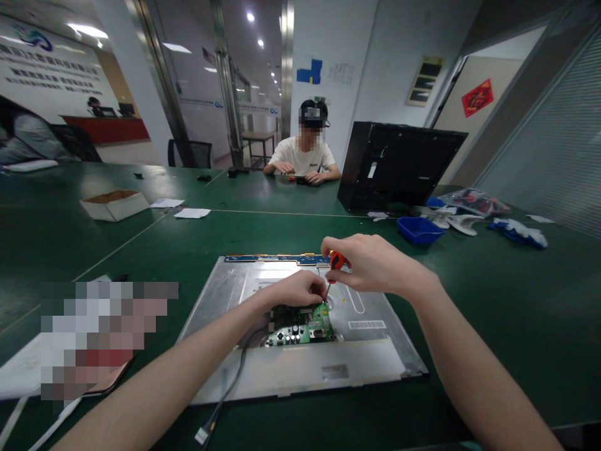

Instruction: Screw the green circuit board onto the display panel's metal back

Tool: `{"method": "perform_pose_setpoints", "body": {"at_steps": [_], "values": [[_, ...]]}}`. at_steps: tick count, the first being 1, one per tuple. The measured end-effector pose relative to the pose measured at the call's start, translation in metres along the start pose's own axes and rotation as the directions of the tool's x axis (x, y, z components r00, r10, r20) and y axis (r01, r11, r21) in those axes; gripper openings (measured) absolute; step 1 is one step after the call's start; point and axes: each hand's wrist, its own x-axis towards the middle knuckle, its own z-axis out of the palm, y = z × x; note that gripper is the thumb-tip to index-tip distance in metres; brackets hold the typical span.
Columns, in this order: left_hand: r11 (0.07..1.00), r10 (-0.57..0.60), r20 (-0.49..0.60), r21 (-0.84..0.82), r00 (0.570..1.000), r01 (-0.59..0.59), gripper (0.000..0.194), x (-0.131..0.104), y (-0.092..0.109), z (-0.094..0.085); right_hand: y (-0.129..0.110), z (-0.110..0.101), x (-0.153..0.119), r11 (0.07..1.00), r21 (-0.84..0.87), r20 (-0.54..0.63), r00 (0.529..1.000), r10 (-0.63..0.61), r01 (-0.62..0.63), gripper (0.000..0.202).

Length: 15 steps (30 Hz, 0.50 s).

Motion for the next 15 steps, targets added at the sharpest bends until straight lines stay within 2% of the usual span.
{"method": "perform_pose_setpoints", "body": {"at_steps": [6,9,15], "values": [[1.000,-0.020,-0.004,0.000,1.000,0.020,0.012,0.0002,0.0008,0.0000,0.0022,0.0039,0.0045,0.995,-0.076,-0.029,0.998,0.056,-0.059,0.026],[1.000,-0.018,0.000,0.013,1.000,0.018,0.012,0.0005,0.0012,-0.0004,0.0024,0.0040,0.0030,0.998,-0.047,-0.031,0.999,0.034,-0.035,0.014],[1.000,0.015,0.001,0.000,1.000,-0.015,0.013,0.0005,-0.0016,0.0003,0.0007,0.0014,-0.0008,1.000,0.018,-0.026,1.000,-0.012,0.012,0.022]]}}
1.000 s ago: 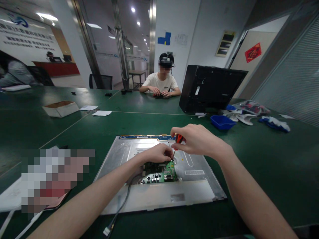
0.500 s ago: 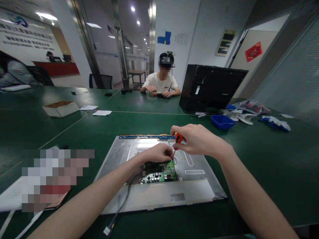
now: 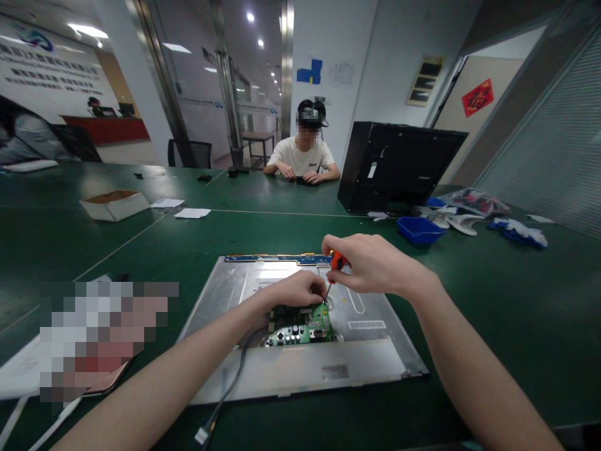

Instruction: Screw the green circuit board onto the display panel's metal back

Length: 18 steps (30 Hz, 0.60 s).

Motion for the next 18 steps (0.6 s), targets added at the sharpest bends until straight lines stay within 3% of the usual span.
{"method": "perform_pose_setpoints", "body": {"at_steps": [4,7,11,15,18], "values": [[1.000,0.000,-0.002,0.013,1.000,0.001,0.012,0.0001,-0.0003,0.0003,0.0012,0.0011,0.0037,0.996,-0.062,-0.001,0.998,0.065,-0.065,0.032],[1.000,-0.018,0.003,0.023,1.000,0.018,0.012,0.0004,0.0011,-0.0004,0.0016,0.0020,0.0051,0.992,-0.084,0.007,0.996,0.093,-0.092,0.028],[0.999,-0.025,0.003,0.024,1.000,0.025,0.014,0.0006,0.0012,-0.0009,-0.0003,0.0007,0.0021,0.998,-0.039,0.000,0.999,0.054,-0.054,0.015],[0.999,-0.030,-0.002,0.016,1.000,0.030,0.013,-0.0002,0.0013,-0.0005,-0.0013,-0.0006,0.0008,1.000,-0.007,0.014,1.000,0.008,-0.008,0.019],[1.000,-0.017,-0.002,0.002,1.000,0.017,0.014,-0.0008,0.0027,-0.0005,0.0003,0.0004,0.0032,0.998,-0.048,0.005,0.999,0.043,-0.043,0.025]]}}
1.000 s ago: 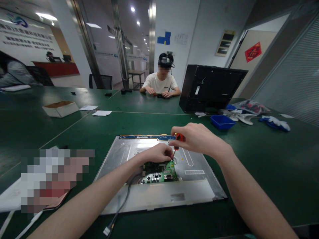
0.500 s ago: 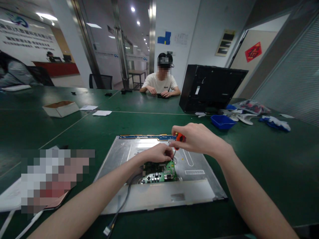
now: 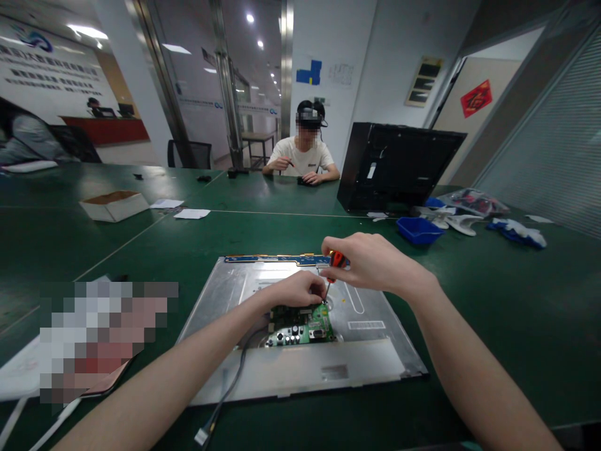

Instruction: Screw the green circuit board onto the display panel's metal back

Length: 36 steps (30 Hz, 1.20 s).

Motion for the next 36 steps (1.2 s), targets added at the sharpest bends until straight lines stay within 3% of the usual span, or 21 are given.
{"method": "perform_pose_setpoints", "body": {"at_steps": [4,8,14,18,24,29,33,36], "values": [[1.000,-0.003,-0.004,0.023,1.000,0.003,0.012,0.0007,-0.0003,-0.0001,0.0022,0.0021,0.0028,0.999,-0.038,0.004,0.999,0.032,-0.032,0.027],[1.000,-0.015,-0.001,0.018,1.000,0.015,0.013,0.0017,-0.0027,0.0005,0.0010,0.0015,0.0009,1.000,-0.020,-0.003,1.000,0.012,-0.012,0.014],[1.000,-0.017,0.003,0.009,1.000,0.017,0.012,0.0004,-0.0009,0.0004,-0.0009,-0.0002,-0.0017,0.999,0.012,-0.007,0.999,-0.034,0.034,0.017],[1.000,-0.003,0.000,0.015,1.000,0.003,0.012,0.0000,-0.0002,0.0000,0.0002,0.0016,0.0006,0.999,-0.031,-0.017,1.000,0.008,-0.009,0.029],[1.000,-0.023,-0.008,0.019,1.000,0.024,0.012,0.0013,-0.0040,0.0009,0.0006,0.0017,-0.0017,1.000,0.002,-0.016,1.000,-0.014,0.014,0.013],[1.000,0.000,0.008,0.030,1.000,0.000,0.012,0.0009,-0.0035,0.0002,0.0003,-0.0010,-0.0037,0.999,0.025,-0.011,0.999,-0.039,0.039,0.018],[0.999,0.023,0.007,0.029,1.000,-0.023,0.012,0.0003,-0.0009,-0.0007,0.0011,0.0001,-0.0003,1.000,-0.029,-0.011,1.000,0.007,-0.008,0.028],[1.000,0.001,0.002,0.027,1.000,-0.001,0.012,0.0010,-0.0008,-0.0005,0.0013,0.0011,0.0004,0.999,-0.038,-0.013,1.000,0.021,-0.022,0.020]]}}
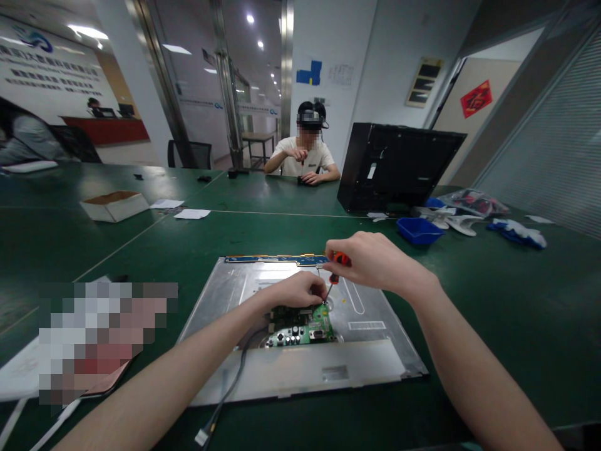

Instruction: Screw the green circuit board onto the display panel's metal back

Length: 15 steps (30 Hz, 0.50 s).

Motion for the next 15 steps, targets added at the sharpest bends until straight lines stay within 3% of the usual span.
{"method": "perform_pose_setpoints", "body": {"at_steps": [2,7,12,15], "values": [[1.000,-0.007,0.001,-0.004,1.000,0.007,0.011,0.0006,-0.0007,0.0004,-0.0002,-0.0005,-0.0013,1.000,0.026,-0.002,1.000,-0.015,0.015,0.013],[1.000,-0.008,0.003,-0.011,1.000,0.008,0.011,-0.0001,-0.0002,0.0006,-0.0007,-0.0029,-0.0036,0.997,0.061,0.000,0.998,-0.056,0.056,0.019],[1.000,-0.008,-0.005,-0.017,1.000,0.008,0.013,-0.0014,0.0031,-0.0003,0.0002,0.0000,0.0007,1.000,-0.009,0.000,1.000,0.000,0.000,0.028],[1.000,-0.011,0.001,-0.002,1.000,0.011,0.012,-0.0008,0.0023,-0.0004,0.0005,0.0011,0.0006,1.000,-0.007,0.000,1.000,0.006,-0.006,0.020]]}}
